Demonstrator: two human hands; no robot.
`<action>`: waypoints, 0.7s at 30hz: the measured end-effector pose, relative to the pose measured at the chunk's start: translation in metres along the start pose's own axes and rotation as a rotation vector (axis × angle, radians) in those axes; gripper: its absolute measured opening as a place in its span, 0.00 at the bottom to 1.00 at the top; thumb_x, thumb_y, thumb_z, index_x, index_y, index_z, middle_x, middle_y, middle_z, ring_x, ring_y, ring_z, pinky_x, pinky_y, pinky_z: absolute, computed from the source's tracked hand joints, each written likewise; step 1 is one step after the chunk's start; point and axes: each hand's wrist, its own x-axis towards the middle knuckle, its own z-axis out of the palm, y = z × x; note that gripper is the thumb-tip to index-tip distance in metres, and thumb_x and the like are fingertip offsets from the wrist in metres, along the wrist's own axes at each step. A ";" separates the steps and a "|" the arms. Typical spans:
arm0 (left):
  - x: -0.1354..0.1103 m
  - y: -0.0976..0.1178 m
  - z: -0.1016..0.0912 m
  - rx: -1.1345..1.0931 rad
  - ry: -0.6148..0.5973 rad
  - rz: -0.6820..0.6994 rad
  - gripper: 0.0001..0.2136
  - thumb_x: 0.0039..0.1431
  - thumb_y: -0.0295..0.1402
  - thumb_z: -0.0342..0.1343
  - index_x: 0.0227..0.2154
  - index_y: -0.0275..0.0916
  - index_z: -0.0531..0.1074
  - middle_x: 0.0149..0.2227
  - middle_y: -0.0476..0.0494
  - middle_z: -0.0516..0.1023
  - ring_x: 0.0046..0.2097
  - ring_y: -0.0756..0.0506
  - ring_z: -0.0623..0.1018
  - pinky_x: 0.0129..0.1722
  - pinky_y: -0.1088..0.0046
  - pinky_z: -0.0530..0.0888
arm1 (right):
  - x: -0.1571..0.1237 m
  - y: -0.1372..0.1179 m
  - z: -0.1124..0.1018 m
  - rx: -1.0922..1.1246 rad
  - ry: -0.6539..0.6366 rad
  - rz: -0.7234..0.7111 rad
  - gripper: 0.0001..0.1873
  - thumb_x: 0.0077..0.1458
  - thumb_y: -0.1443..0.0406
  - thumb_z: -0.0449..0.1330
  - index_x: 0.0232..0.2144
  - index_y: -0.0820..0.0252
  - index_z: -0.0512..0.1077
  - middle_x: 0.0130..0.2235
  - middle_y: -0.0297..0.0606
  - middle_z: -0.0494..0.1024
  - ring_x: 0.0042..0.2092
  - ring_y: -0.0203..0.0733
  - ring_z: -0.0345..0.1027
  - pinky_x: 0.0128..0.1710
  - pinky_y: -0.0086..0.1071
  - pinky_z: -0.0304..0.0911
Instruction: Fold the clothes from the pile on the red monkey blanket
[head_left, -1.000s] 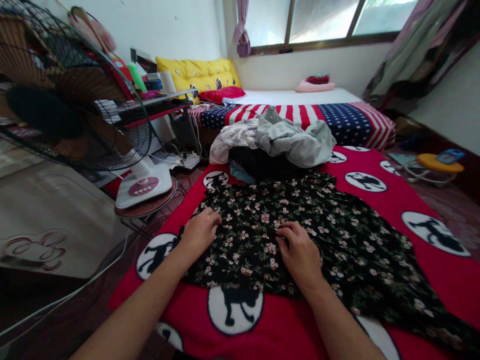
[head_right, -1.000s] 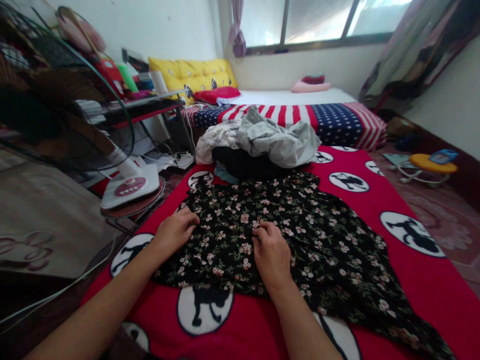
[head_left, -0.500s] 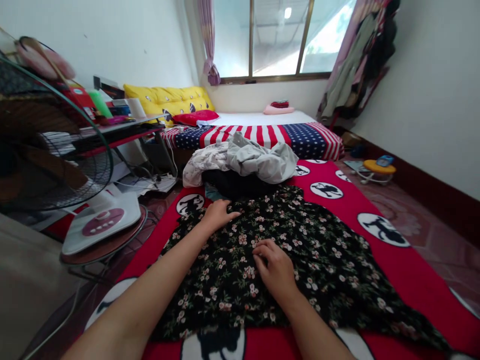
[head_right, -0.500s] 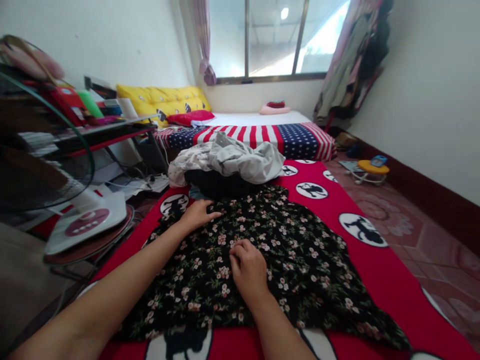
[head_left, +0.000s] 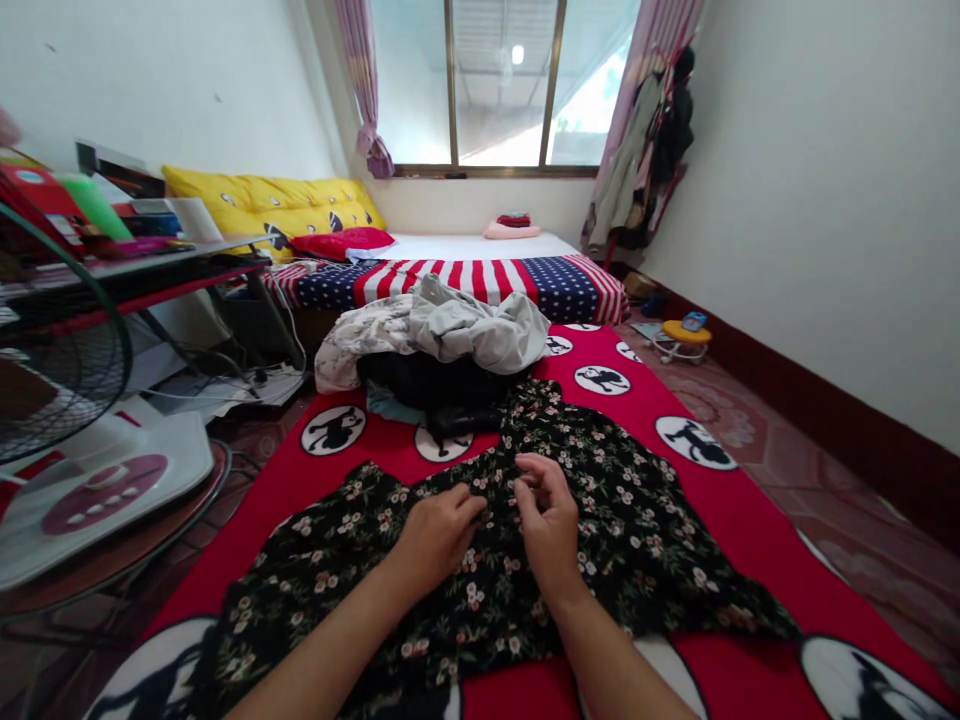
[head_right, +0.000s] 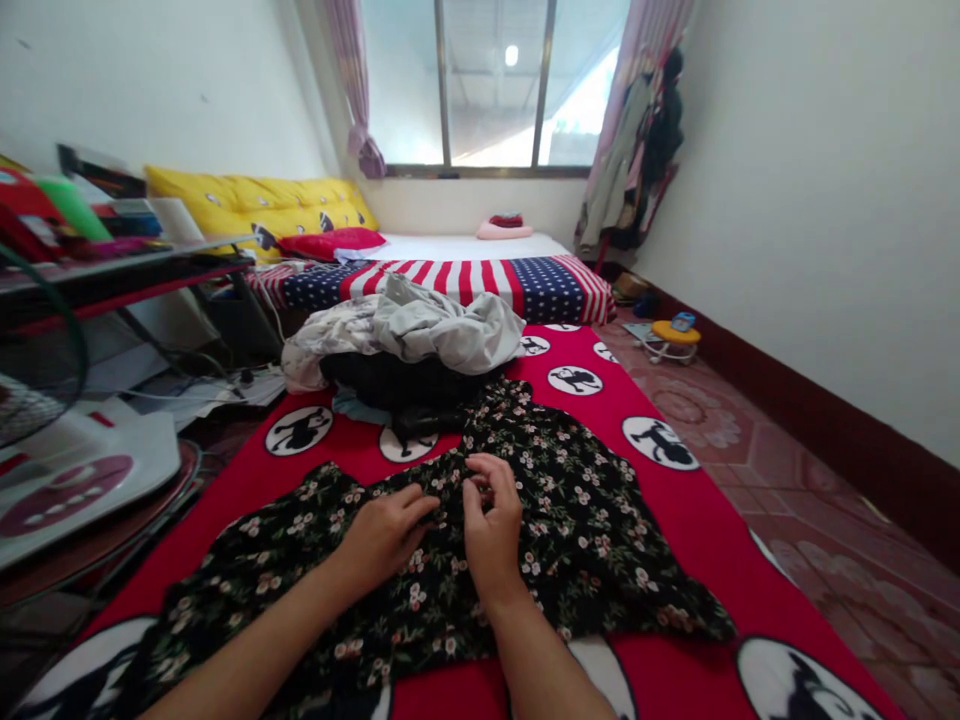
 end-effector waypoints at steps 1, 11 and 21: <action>-0.004 0.003 0.007 -0.015 0.006 0.000 0.13 0.62 0.28 0.49 0.47 0.43 0.71 0.38 0.45 0.74 0.38 0.46 0.77 0.36 0.72 0.72 | 0.005 0.000 -0.002 -0.004 0.016 0.006 0.10 0.58 0.67 0.54 0.40 0.57 0.73 0.47 0.43 0.73 0.42 0.41 0.69 0.37 0.33 0.67; -0.007 0.001 0.023 -0.127 0.072 -0.025 0.14 0.60 0.25 0.48 0.46 0.44 0.72 0.38 0.45 0.73 0.38 0.46 0.76 0.38 0.72 0.73 | 0.172 0.045 -0.001 -0.469 -0.151 0.125 0.10 0.51 0.70 0.54 0.33 0.65 0.75 0.36 0.44 0.79 0.40 0.44 0.72 0.45 0.37 0.65; -0.009 -0.002 0.023 -0.156 0.070 -0.004 0.15 0.59 0.24 0.49 0.46 0.44 0.72 0.38 0.45 0.73 0.39 0.46 0.76 0.38 0.72 0.72 | 0.202 0.075 0.032 -0.590 -0.249 0.221 0.13 0.33 0.69 0.72 0.24 0.59 0.73 0.35 0.42 0.79 0.41 0.49 0.73 0.43 0.38 0.65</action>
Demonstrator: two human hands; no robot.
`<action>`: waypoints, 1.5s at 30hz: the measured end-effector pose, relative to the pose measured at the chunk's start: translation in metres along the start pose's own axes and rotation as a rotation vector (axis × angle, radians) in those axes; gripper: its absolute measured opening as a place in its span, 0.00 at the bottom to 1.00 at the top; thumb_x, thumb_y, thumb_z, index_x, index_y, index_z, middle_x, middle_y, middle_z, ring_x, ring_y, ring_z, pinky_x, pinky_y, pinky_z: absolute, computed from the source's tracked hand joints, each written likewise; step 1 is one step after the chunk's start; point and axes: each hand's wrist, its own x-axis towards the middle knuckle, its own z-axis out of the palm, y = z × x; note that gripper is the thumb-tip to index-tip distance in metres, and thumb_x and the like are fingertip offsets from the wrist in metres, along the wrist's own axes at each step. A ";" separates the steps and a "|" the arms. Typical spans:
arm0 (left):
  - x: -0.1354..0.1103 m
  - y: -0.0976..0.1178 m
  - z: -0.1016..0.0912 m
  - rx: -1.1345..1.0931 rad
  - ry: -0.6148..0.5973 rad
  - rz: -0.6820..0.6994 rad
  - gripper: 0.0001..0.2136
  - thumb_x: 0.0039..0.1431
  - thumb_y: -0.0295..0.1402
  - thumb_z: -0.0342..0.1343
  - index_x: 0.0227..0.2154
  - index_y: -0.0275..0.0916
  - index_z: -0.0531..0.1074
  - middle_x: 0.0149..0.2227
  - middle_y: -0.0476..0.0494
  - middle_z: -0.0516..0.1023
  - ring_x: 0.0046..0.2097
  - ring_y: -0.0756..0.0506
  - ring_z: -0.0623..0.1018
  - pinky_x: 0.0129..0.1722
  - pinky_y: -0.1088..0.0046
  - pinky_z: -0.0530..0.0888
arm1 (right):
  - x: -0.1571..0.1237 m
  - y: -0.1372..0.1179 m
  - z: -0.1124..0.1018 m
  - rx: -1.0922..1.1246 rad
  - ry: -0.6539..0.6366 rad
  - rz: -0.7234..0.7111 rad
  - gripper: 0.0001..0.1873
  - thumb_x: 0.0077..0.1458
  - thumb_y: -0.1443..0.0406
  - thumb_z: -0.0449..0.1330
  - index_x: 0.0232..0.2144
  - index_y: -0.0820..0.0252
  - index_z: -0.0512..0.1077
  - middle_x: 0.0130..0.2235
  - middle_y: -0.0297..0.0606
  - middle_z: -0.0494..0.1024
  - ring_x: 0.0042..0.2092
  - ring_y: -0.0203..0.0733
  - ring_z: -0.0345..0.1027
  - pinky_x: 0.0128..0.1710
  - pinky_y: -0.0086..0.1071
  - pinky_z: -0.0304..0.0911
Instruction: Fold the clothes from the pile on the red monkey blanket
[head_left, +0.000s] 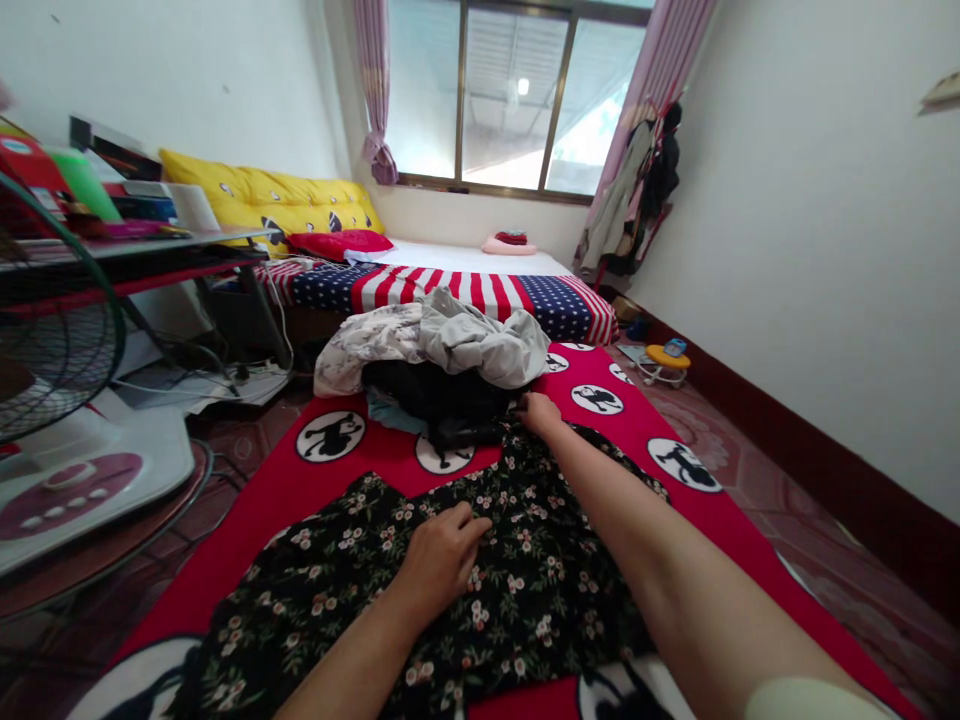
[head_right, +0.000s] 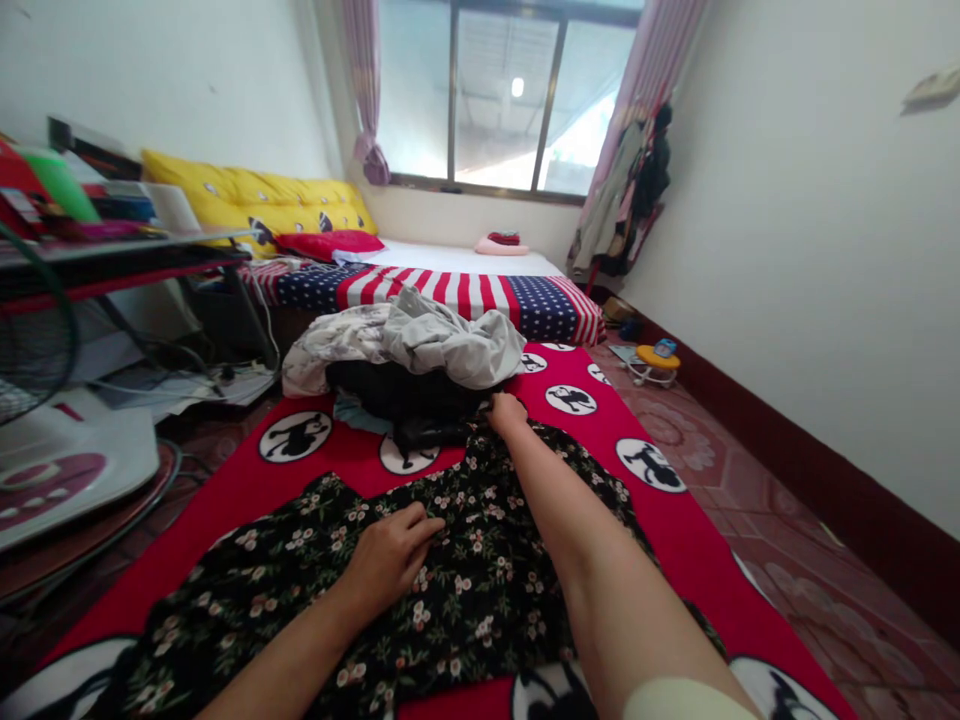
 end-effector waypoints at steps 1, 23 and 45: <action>0.000 0.000 0.000 0.001 0.000 0.000 0.15 0.60 0.24 0.49 0.46 0.44 0.72 0.38 0.45 0.73 0.39 0.46 0.76 0.38 0.72 0.72 | 0.001 0.000 -0.005 0.017 0.022 0.002 0.11 0.35 0.69 0.71 0.22 0.59 0.72 0.32 0.41 0.79 0.40 0.48 0.73 0.42 0.38 0.65; 0.000 0.005 -0.001 0.072 0.027 -0.031 0.14 0.58 0.25 0.50 0.45 0.44 0.72 0.39 0.45 0.75 0.40 0.44 0.76 0.41 0.68 0.70 | -0.185 0.090 -0.198 -0.359 -0.166 -0.018 0.12 0.49 0.53 0.60 0.29 0.53 0.79 0.29 0.38 0.81 0.29 0.44 0.73 0.30 0.34 0.64; 0.003 -0.113 -0.143 0.458 -0.206 0.166 0.09 0.44 0.26 0.57 0.31 0.41 0.74 0.39 0.43 0.78 0.48 0.40 0.73 0.55 0.60 0.61 | -0.158 0.051 -0.099 -0.182 -0.273 -0.381 0.10 0.52 0.59 0.55 0.30 0.56 0.72 0.29 0.36 0.77 0.31 0.43 0.70 0.33 0.34 0.62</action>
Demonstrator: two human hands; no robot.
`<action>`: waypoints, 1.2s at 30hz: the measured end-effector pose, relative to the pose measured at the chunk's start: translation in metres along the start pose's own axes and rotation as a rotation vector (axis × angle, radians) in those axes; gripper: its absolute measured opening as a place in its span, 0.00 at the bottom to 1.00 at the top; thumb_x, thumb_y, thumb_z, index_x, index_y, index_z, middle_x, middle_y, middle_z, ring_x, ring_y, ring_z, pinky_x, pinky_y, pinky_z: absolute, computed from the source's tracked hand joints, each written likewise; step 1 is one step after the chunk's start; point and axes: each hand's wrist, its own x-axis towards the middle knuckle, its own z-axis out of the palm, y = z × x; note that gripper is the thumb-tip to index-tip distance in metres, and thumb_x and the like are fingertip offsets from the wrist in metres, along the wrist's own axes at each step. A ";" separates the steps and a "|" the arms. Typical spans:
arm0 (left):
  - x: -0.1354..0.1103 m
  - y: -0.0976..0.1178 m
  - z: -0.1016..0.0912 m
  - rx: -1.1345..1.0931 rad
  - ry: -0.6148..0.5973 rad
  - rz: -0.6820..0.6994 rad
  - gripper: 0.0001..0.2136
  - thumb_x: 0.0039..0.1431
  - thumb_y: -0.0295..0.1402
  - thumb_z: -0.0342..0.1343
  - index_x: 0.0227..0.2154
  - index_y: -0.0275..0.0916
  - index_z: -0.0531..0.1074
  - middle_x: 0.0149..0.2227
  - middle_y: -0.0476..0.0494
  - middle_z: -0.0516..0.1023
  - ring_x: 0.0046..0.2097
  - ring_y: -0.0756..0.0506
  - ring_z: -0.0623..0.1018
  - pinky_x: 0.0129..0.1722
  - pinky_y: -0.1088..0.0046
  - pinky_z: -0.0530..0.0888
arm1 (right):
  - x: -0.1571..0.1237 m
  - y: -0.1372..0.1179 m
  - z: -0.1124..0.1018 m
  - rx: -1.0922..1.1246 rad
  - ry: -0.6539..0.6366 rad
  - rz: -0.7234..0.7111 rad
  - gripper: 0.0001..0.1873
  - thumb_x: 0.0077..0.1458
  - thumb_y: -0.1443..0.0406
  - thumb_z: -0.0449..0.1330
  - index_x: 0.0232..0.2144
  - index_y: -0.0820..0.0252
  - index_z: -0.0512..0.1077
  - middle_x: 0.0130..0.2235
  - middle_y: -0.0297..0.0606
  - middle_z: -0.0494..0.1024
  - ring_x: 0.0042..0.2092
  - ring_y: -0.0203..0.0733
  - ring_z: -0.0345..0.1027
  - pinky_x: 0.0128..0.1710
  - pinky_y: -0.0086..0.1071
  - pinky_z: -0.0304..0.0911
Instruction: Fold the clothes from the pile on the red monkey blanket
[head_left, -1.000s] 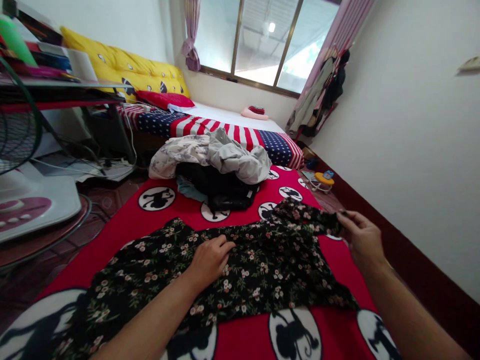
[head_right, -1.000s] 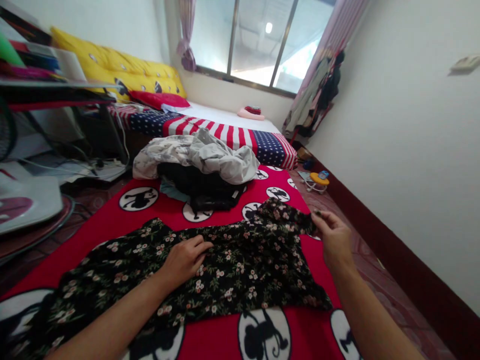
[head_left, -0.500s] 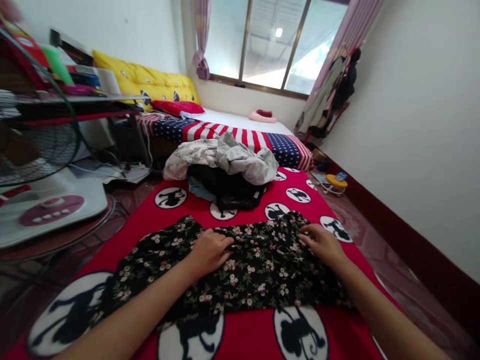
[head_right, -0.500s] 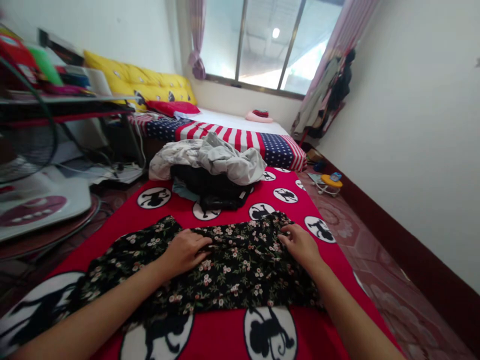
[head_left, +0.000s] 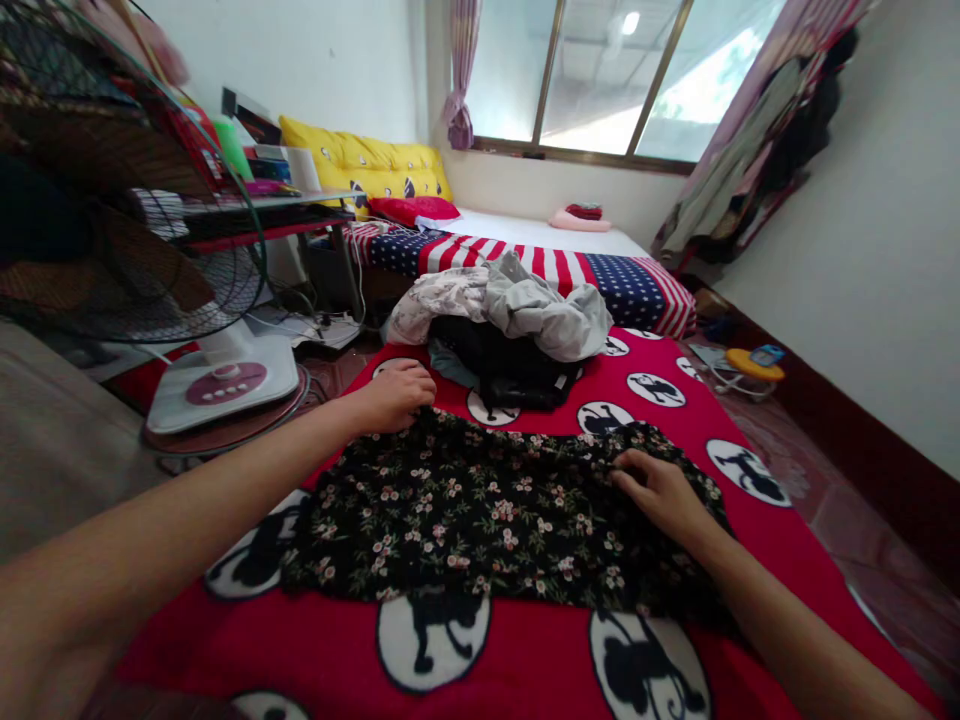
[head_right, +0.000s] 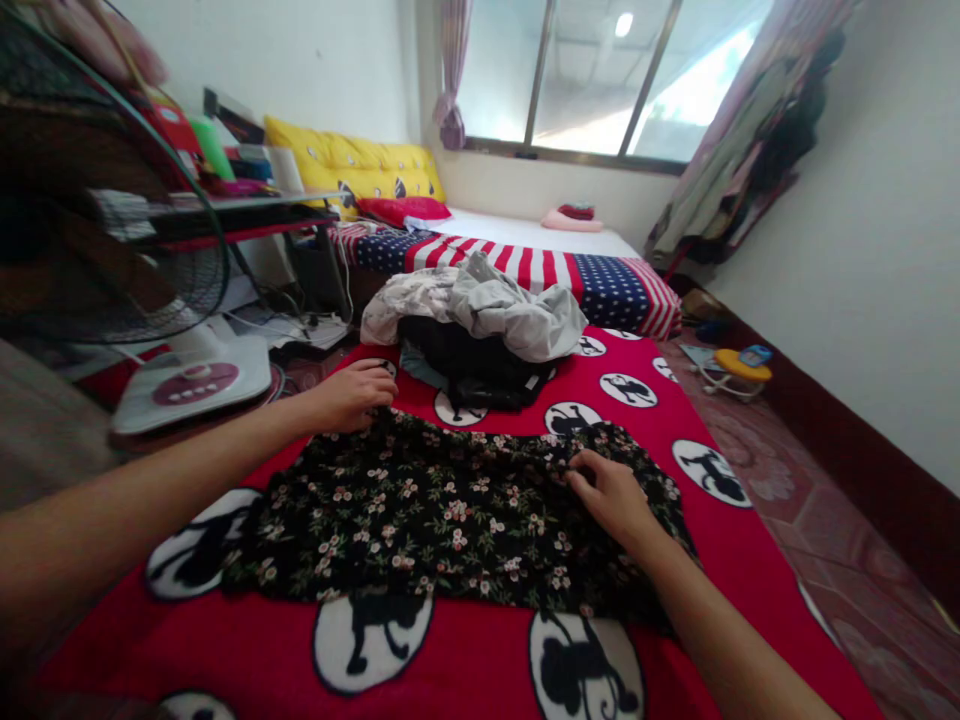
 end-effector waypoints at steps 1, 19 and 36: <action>0.002 -0.004 -0.001 0.015 0.023 -0.043 0.09 0.45 0.26 0.56 0.31 0.40 0.74 0.38 0.42 0.78 0.46 0.40 0.74 0.53 0.61 0.63 | 0.003 0.002 -0.001 0.026 0.058 0.022 0.11 0.52 0.57 0.54 0.30 0.57 0.72 0.29 0.36 0.78 0.31 0.43 0.70 0.34 0.34 0.62; -0.035 -0.037 0.018 0.011 0.171 -0.656 0.10 0.53 0.33 0.53 0.37 0.39 0.75 0.43 0.41 0.76 0.43 0.41 0.76 0.32 0.70 0.67 | 0.003 0.004 -0.006 0.098 0.233 0.031 0.18 0.49 0.50 0.60 0.33 0.56 0.78 0.32 0.36 0.81 0.31 0.44 0.74 0.33 0.34 0.67; -0.103 -0.009 0.011 -0.216 -0.147 -0.399 0.12 0.45 0.22 0.47 0.23 0.41 0.74 0.31 0.44 0.76 0.35 0.43 0.76 0.34 0.69 0.67 | -0.066 0.025 -0.013 -0.003 -0.021 -0.169 0.12 0.55 0.55 0.60 0.37 0.53 0.77 0.38 0.39 0.81 0.40 0.46 0.76 0.41 0.37 0.71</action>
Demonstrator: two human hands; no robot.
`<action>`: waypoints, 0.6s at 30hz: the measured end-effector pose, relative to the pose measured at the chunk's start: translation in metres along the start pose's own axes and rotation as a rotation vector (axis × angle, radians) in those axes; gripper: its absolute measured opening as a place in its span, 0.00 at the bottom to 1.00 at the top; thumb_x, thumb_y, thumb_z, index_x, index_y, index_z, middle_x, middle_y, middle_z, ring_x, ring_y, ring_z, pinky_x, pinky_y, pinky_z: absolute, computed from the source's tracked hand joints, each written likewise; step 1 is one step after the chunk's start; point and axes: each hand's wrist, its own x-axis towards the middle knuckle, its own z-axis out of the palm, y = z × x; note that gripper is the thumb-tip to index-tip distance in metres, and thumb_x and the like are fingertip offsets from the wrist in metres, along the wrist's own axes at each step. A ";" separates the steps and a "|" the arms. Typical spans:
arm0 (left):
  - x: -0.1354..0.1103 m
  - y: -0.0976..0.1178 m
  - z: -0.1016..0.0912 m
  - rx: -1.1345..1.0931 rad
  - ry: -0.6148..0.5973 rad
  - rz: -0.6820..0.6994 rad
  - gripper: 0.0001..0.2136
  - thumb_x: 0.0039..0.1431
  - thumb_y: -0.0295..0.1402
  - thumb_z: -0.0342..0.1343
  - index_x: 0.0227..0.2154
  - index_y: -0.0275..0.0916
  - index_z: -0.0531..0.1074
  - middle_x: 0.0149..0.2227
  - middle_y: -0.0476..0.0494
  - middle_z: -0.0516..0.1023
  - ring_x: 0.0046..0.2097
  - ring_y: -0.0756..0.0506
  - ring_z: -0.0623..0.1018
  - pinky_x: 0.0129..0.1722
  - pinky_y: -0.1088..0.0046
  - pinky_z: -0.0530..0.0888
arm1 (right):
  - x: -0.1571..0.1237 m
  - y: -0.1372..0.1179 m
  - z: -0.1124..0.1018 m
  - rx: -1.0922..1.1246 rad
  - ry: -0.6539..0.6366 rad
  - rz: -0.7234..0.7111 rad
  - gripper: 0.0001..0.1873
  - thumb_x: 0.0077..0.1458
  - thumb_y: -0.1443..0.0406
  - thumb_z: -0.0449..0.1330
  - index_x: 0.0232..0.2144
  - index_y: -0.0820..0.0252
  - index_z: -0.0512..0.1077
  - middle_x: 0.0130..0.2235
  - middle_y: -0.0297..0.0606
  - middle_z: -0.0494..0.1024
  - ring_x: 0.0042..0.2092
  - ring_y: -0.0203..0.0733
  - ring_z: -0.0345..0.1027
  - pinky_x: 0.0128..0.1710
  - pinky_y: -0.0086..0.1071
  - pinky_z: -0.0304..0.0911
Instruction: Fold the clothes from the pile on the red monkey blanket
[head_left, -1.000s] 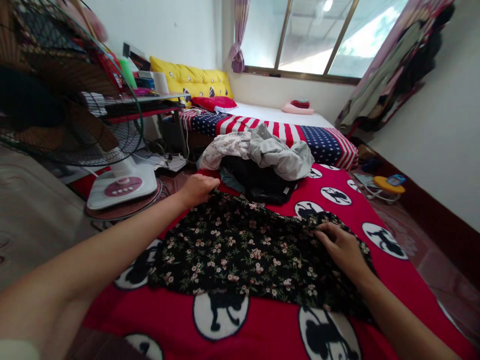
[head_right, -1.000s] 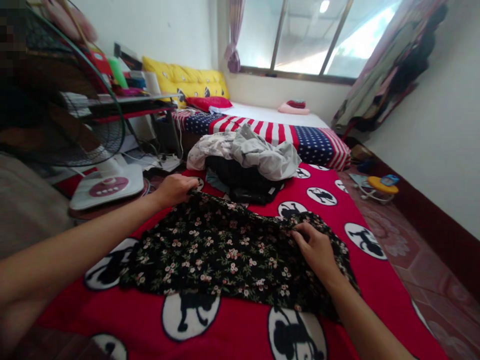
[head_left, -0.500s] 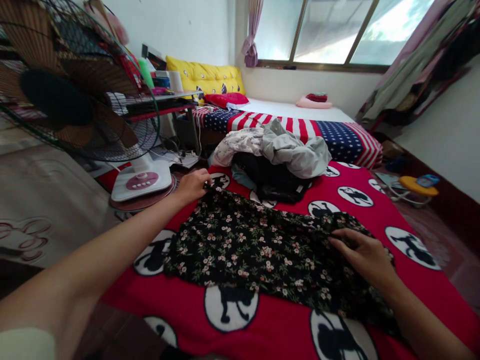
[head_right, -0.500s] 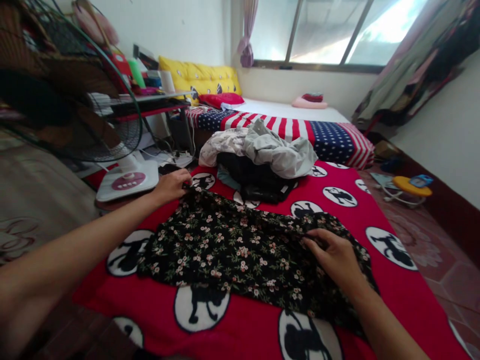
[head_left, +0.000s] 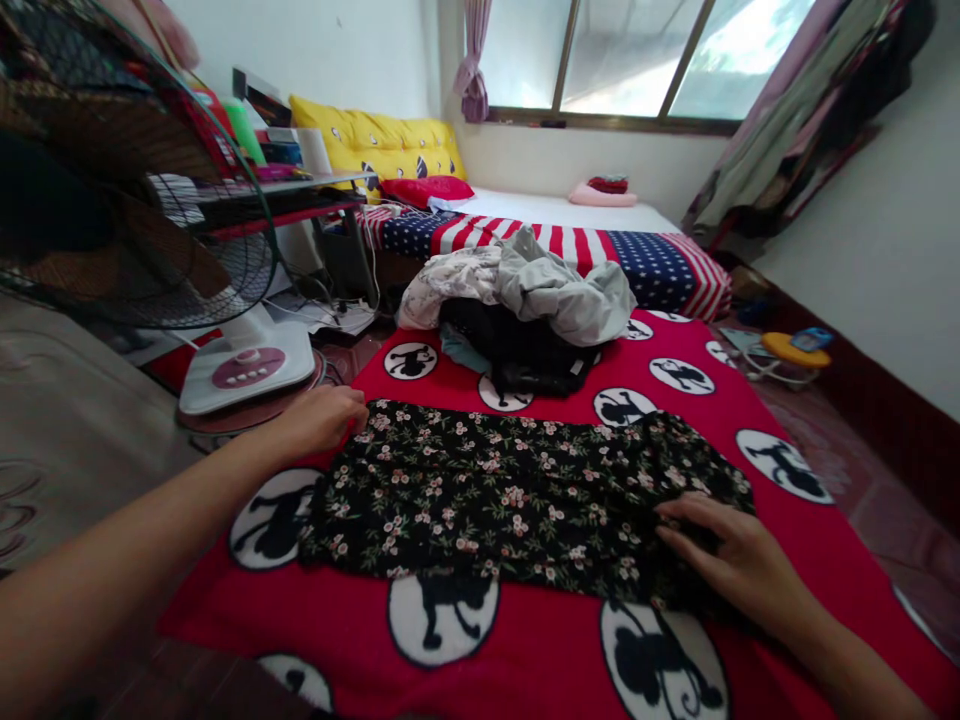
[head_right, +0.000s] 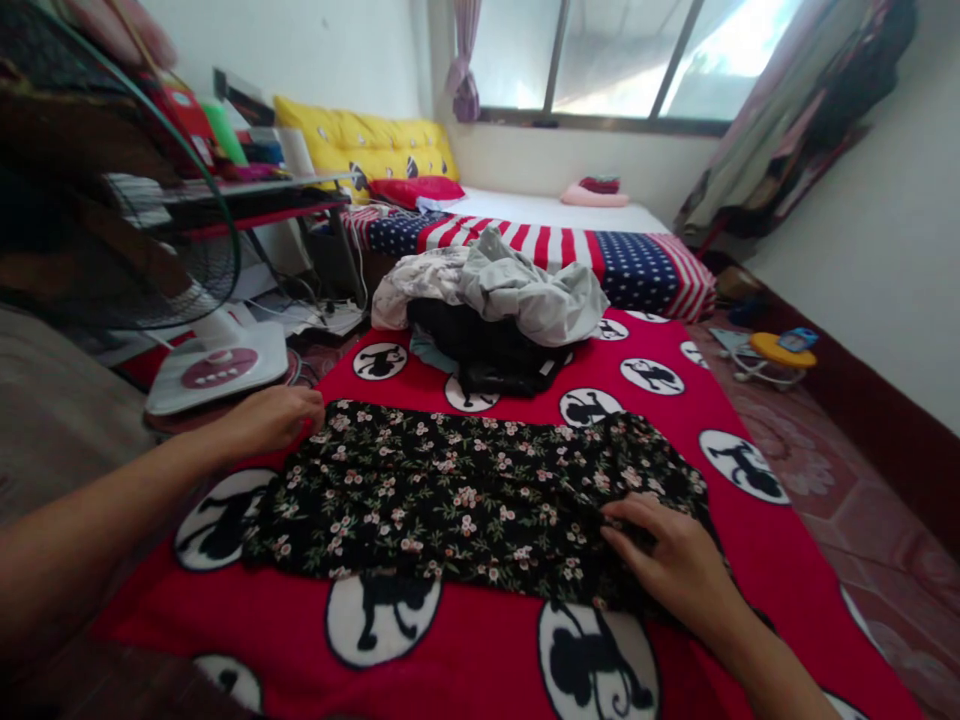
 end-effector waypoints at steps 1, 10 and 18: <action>0.004 0.005 -0.002 -0.022 0.016 0.007 0.12 0.45 0.22 0.47 0.23 0.41 0.75 0.31 0.44 0.77 0.35 0.43 0.76 0.35 0.69 0.68 | -0.001 -0.004 -0.002 -0.002 -0.038 -0.008 0.11 0.56 0.56 0.60 0.37 0.53 0.77 0.38 0.39 0.81 0.39 0.45 0.76 0.40 0.36 0.70; 0.026 0.070 0.042 -0.284 0.042 0.205 0.21 0.54 0.39 0.56 0.52 0.46 0.72 0.51 0.43 0.75 0.52 0.40 0.74 0.54 0.65 0.69 | -0.005 -0.029 -0.004 0.001 -0.073 -0.056 0.06 0.59 0.65 0.57 0.37 0.56 0.74 0.35 0.38 0.77 0.37 0.40 0.72 0.38 0.31 0.66; 0.024 0.056 0.024 -0.383 -0.120 0.214 0.07 0.49 0.41 0.57 0.30 0.52 0.78 0.33 0.51 0.79 0.34 0.44 0.77 0.35 0.68 0.74 | -0.019 -0.052 -0.020 -0.011 -0.118 -0.036 0.07 0.58 0.65 0.59 0.38 0.54 0.76 0.35 0.37 0.79 0.38 0.39 0.72 0.39 0.31 0.64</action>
